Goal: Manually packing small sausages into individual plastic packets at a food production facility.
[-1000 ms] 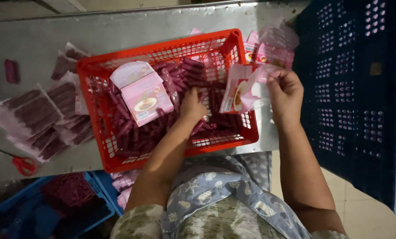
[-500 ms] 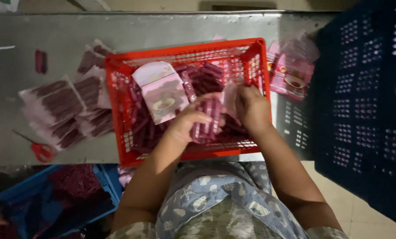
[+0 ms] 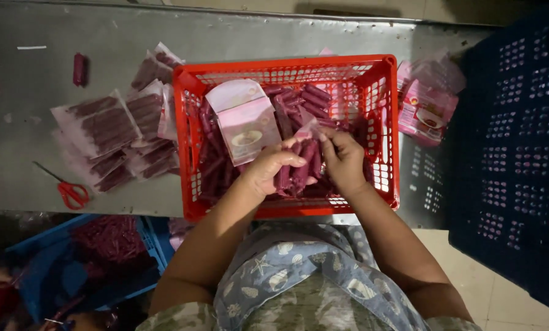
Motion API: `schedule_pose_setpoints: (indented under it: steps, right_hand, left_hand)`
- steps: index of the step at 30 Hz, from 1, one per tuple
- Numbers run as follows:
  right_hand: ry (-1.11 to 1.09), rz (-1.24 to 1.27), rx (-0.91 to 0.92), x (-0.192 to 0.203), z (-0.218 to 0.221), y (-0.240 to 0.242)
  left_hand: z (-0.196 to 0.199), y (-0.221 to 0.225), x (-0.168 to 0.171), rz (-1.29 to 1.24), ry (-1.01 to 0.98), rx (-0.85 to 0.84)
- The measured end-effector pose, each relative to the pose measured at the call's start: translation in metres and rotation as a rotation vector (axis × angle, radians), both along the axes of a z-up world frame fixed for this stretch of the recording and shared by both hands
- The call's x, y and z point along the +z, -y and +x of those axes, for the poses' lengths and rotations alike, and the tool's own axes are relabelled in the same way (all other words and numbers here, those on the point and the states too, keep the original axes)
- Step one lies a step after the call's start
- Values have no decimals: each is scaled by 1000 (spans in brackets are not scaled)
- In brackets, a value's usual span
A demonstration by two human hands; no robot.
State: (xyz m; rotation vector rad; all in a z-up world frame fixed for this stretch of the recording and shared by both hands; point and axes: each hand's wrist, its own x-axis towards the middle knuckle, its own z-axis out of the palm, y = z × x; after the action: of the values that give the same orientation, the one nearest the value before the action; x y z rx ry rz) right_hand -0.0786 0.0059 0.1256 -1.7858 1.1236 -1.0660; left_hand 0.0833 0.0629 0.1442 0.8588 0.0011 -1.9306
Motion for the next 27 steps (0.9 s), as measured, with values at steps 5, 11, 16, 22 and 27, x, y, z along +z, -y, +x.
schedule_pose_setpoints:
  steps: [5,11,16,22,27]
  right_hand:
    - [-53,25,19,8,7,-12]
    - [-68,114,-8,15,11,-29]
    - [-51,168,-21,10,8,-33]
    - [-58,192,-41,5,5,-32]
    - [-129,198,-6,-2,6,-37]
  left_hand:
    - [3,-4,-49,74,-77,-16]
    - [6,-7,-48,118,6,-135]
    - [2,-10,-58,10,279,-294]
    - [3,-16,-50,-50,437,-425]
    - [8,-5,-33,-266,674,-614]
